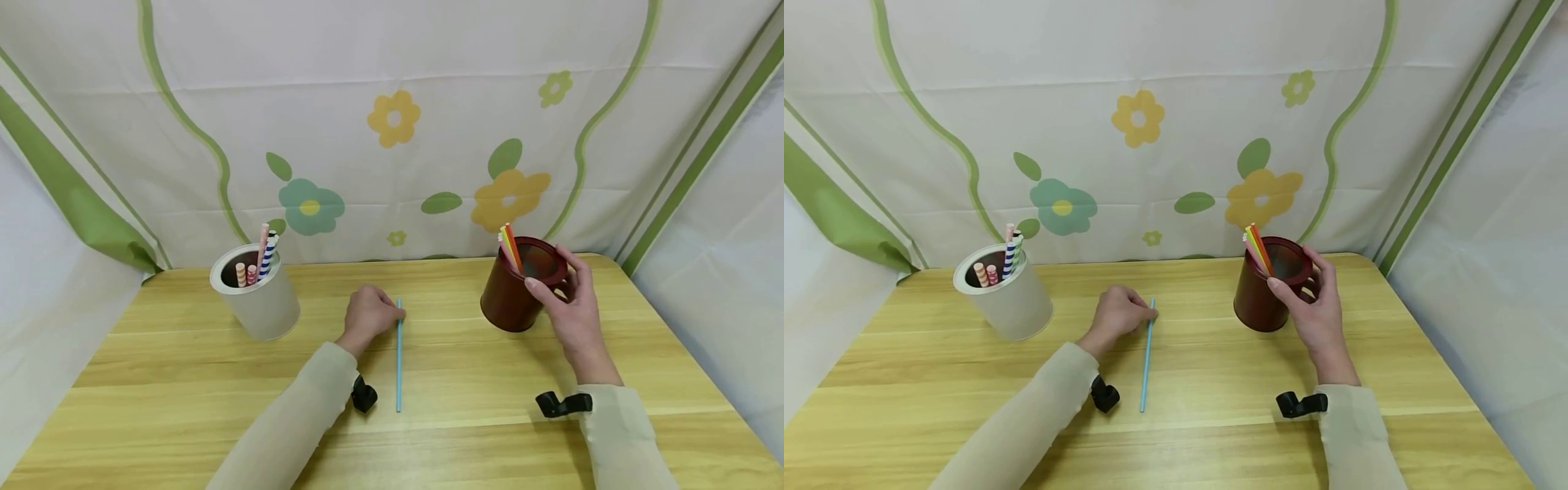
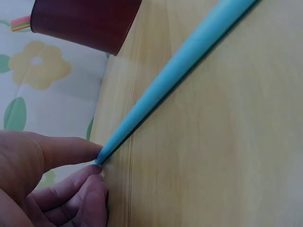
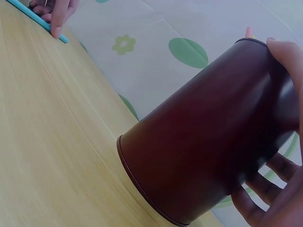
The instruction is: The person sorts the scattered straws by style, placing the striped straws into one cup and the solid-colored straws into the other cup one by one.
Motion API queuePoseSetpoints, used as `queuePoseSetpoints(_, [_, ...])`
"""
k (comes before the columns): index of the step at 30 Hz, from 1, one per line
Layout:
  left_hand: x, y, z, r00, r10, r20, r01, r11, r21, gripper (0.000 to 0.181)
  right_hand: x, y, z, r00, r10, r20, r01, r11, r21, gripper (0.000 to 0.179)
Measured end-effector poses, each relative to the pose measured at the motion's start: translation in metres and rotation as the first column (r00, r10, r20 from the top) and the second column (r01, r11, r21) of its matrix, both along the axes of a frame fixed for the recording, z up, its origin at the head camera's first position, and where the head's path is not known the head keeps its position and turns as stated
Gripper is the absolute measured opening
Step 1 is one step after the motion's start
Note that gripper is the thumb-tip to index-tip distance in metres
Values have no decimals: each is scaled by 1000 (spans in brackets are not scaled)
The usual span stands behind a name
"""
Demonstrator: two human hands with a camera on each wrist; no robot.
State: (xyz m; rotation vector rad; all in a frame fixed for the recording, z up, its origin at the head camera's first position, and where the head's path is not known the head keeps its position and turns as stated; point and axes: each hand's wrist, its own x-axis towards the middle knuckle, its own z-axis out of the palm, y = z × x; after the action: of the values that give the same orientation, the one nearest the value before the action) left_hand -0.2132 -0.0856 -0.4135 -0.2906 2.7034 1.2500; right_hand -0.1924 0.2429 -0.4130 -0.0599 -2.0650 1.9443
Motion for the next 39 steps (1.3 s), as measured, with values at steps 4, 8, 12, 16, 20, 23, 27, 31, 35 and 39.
queuePoseSetpoints(4, [-1, 1, -2, 1000, 14, 3, -14, 1000, 2, 21, 0, 0, 0, 1000, -3, 3, 3, 1000, -5, 78])
queuePoseSetpoints(8, [1, -1, -3, 1000, 29, -7, -28, 998, 51, 19, 0, 1, -1, 1000, -2, 9, 2, 1000, -6, 79])
queuePoseSetpoints(12, [2, -4, -1, 1000, 19, 9, -21, 981, 191, 15, 0, 2, -2, 1000, -4, 7, 5, 1000, -15, 79])
queuePoseSetpoints(16, [2, -8, 3, 996, 10, 91, -46, 915, 402, 12, 1, 1, -2, 1000, -2, 5, 2, 1000, -15, 79])
queuePoseSetpoints(20, [2, -10, 10, 989, 2, 151, -88, 824, 560, 13, 1, -1, -1, 1000, -1, -4, 0, 1000, -18, 78])
queuePoseSetpoints(23, [3, -10, 16, 990, -15, 139, -77, 772, 631, 16, 1, -2, 0, 1000, -6, -9, 6, 1000, -20, 77])
queuePoseSetpoints(27, [5, -9, 23, 991, -32, 130, -69, 705, 706, 20, 1, -4, 1, 1000, -14, -13, 14, 1000, -20, 76])
queuePoseSetpoints(31, [5, -7, 32, 991, -37, 128, -74, 651, 756, 21, 1, -5, 2, 1000, -14, -19, 14, 1000, -24, 75])
queuePoseSetpoints(35, [6, -4, 40, 994, -44, 95, -48, 616, 787, 22, 0, -5, 1, 1000, -14, -18, 13, 1000, -25, 75])
queuePoseSetpoints(39, [7, -1, 46, 998, -47, 42, -6, 605, 797, 22, 0, -4, 1, 1000, -14, -18, 14, 1000, -21, 76])
